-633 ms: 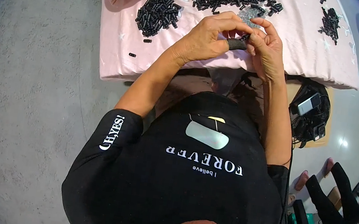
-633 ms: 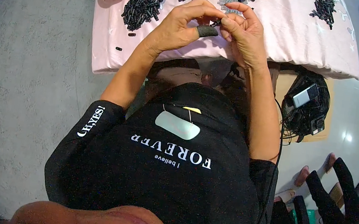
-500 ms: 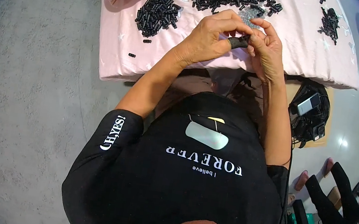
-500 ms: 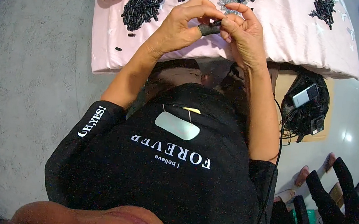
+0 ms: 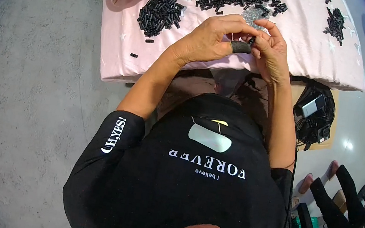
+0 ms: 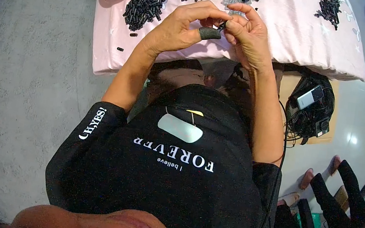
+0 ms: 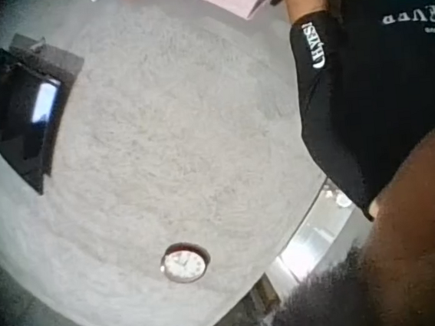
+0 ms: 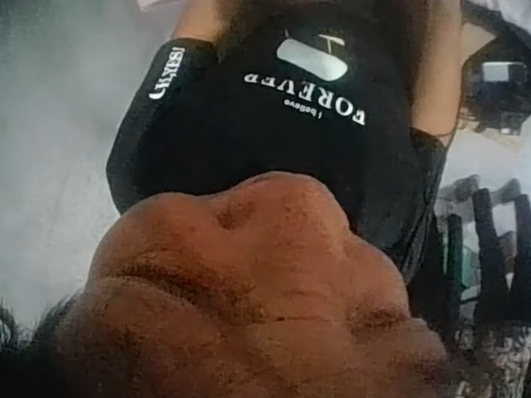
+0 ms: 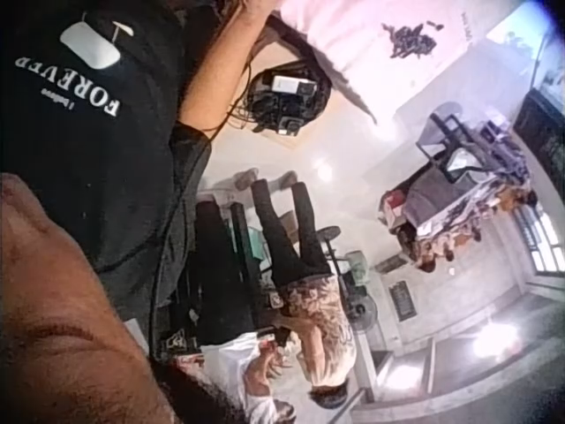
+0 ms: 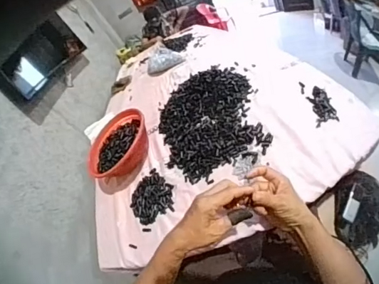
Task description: Sorting small black plastic components and placing them into a plastic bag.
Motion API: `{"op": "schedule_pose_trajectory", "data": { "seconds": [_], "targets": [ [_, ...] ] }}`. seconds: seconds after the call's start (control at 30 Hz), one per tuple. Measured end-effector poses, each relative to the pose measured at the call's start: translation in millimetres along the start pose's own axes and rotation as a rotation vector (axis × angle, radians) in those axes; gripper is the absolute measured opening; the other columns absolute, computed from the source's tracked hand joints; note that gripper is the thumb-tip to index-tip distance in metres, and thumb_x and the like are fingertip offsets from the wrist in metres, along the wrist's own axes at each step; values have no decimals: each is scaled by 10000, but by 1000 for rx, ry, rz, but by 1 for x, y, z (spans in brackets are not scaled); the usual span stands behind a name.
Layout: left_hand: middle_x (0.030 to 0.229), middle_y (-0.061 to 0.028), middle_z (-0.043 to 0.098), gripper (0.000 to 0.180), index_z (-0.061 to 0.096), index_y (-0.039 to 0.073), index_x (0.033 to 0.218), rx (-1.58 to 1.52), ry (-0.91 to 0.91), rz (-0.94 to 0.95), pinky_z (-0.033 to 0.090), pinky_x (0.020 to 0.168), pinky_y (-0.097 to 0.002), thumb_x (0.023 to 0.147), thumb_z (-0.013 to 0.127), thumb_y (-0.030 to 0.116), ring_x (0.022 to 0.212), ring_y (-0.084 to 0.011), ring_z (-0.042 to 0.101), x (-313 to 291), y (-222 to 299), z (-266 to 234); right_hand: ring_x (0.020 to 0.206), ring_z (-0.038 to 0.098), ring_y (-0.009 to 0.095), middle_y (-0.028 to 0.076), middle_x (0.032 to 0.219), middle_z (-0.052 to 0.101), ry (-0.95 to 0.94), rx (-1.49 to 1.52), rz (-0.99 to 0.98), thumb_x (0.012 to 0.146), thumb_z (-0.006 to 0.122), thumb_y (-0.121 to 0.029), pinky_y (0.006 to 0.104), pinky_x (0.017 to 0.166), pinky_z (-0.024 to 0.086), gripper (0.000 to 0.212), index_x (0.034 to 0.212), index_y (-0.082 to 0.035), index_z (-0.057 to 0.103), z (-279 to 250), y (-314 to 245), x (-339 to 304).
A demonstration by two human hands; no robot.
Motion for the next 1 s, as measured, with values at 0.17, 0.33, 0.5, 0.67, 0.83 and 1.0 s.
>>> {"op": "schedule_pose_trajectory", "data": {
  "seconds": [0.17,0.33,0.5,0.67,0.83,1.0],
  "targets": [
    [982,-75,599,370,642,48,1148,157,73,117,499,759,-283,782,642,-11,863,-181,595,1,7,1,616,496,77,49,831,627,6,-6,-9,883,683,-38,182,564,405,396,1235,-6,505,1,-3,-2],
    [969,-85,590,373,637,45,1129,181,112,139,511,758,-302,761,655,-9,865,-197,598,1,11,1,642,506,77,62,864,636,10,-8,12,868,684,-18,178,573,414,415,1242,-4,503,3,-4,-2],
    [966,-101,587,380,628,40,1118,206,129,160,515,770,-320,743,669,-5,874,-226,605,2,13,3,677,524,73,91,912,657,-17,7,29,854,692,-10,175,582,420,435,1247,-5,504,-1,-3,-1],
    [951,-107,562,503,641,96,1119,257,143,155,503,758,-365,658,537,-77,879,-300,597,2,16,4,682,527,73,91,917,657,-33,33,30,850,696,-8,175,582,421,432,1240,-2,508,2,-4,-2],
    [939,-109,582,434,647,67,1101,270,150,140,506,751,-345,687,589,-51,866,-277,612,2,18,6,671,520,68,65,892,646,-30,12,32,841,715,-27,173,581,417,440,1232,-3,514,1,-4,-2],
    [955,-117,613,377,653,32,1063,247,197,132,514,759,-331,699,604,-50,877,-264,640,-2,18,9,644,502,56,17,839,616,-45,-25,69,833,727,-34,167,572,408,444,1226,-13,522,0,-3,0]
  ]
}}
Point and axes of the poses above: each hand's wrist, its own x-axis towards the middle knuckle, its own z-axis out of the palm, y = z × x, the point moved 3 cm from there along x, towards the middle knuckle
